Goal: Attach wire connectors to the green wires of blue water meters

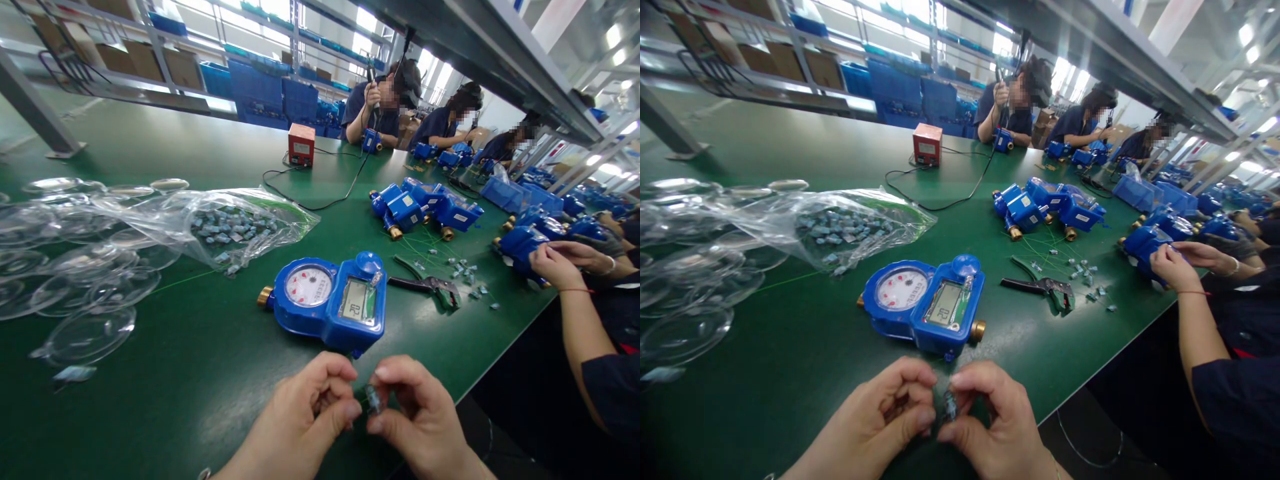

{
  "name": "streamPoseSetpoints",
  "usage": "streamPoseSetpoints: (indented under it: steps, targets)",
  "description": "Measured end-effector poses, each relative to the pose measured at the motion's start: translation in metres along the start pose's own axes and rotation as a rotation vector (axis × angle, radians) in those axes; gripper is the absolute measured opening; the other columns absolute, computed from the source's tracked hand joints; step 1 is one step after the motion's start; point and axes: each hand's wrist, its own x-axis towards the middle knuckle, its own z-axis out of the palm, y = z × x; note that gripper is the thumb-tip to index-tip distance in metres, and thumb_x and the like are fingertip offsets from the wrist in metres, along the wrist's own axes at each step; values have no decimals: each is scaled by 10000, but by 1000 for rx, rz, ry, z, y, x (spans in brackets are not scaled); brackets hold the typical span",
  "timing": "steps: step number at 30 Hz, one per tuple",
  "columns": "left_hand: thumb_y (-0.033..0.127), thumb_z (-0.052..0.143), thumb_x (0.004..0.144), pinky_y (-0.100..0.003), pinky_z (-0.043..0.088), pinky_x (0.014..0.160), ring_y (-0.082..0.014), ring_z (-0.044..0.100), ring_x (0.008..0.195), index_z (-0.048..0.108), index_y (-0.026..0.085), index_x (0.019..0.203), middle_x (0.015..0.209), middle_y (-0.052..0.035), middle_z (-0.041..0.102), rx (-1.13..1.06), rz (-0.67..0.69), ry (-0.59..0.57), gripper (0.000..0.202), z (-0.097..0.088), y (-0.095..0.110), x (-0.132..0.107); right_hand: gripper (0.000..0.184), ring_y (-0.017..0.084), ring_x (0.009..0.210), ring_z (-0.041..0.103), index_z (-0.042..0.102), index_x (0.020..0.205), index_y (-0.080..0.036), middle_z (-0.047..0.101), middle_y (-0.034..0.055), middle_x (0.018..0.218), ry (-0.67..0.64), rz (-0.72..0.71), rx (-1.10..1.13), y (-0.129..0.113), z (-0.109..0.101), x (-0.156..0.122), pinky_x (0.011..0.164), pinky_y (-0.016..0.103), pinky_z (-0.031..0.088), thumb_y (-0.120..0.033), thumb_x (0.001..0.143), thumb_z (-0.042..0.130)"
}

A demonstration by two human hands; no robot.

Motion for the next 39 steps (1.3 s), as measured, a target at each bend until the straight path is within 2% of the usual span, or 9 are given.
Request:
streamPoseSetpoints:
  steps: [6,13,18,22,25,28,31,34,39]
  targets:
    - [277,513,822,-264,485,673,-151,618,738,511,212,897,773,11,640,56,39,31,99,0,3,-1,421,117,683,550,581,1045,-324,576,-18,822,17,57,159,-1,4,2,609,222,461,-210,684,765]
    - [257,543,816,-221,431,575,-114,563,622,501,202,784,667,51,585,154,42,70,76,1,7,-2,465,133,737,561,546,1087,-340,573,-4,922,-37,-106,-173,1,-1,0,687,272,477,-98,722,702]
    - [234,561,809,-244,459,661,-126,594,722,504,198,854,769,26,635,-55,0,4,81,2,4,0,449,143,713,579,551,1096,-329,603,-6,862,-4,13,-36,2,2,-3,646,267,493,-160,718,723]
    - [256,621,761,-194,414,523,-90,537,575,505,179,961,650,57,573,-317,-91,-49,244,2,1,4,470,138,746,605,531,1129,-362,638,-13,926,-20,11,-19,1,5,-1,685,271,510,-164,742,708]
    - [291,651,723,-187,393,494,-77,501,531,556,133,934,650,32,587,-381,-169,-118,280,1,5,7,468,127,746,605,515,1147,-360,641,-16,924,-30,-67,-87,-1,7,4,687,256,510,-154,764,686]
    - [331,647,733,-193,392,513,-73,483,527,612,104,858,661,3,602,-313,-207,-116,261,-2,10,7,455,128,738,573,505,1159,-308,585,20,983,26,-174,-206,-2,8,7,654,260,509,-179,762,687]
    - [380,615,766,-201,387,516,-84,471,536,645,122,865,656,8,573,-190,-157,-68,278,-4,11,5,383,135,725,533,525,1083,-227,522,38,947,135,-265,-396,-2,10,7,623,273,493,-174,744,696]
    - [413,581,788,-214,398,544,-105,483,610,683,175,833,770,0,530,-23,-28,-6,263,-5,11,3,222,158,735,520,543,1005,-157,549,54,841,69,-407,-624,-4,12,4,639,296,471,-82,800,575]
    - [374,540,813,-257,403,770,-152,499,819,699,236,778,831,3,448,237,88,82,213,-4,10,2,230,191,735,512,545,1026,-74,579,113,821,52,-586,-860,-1,18,-1,633,325,431,-41,806,485]
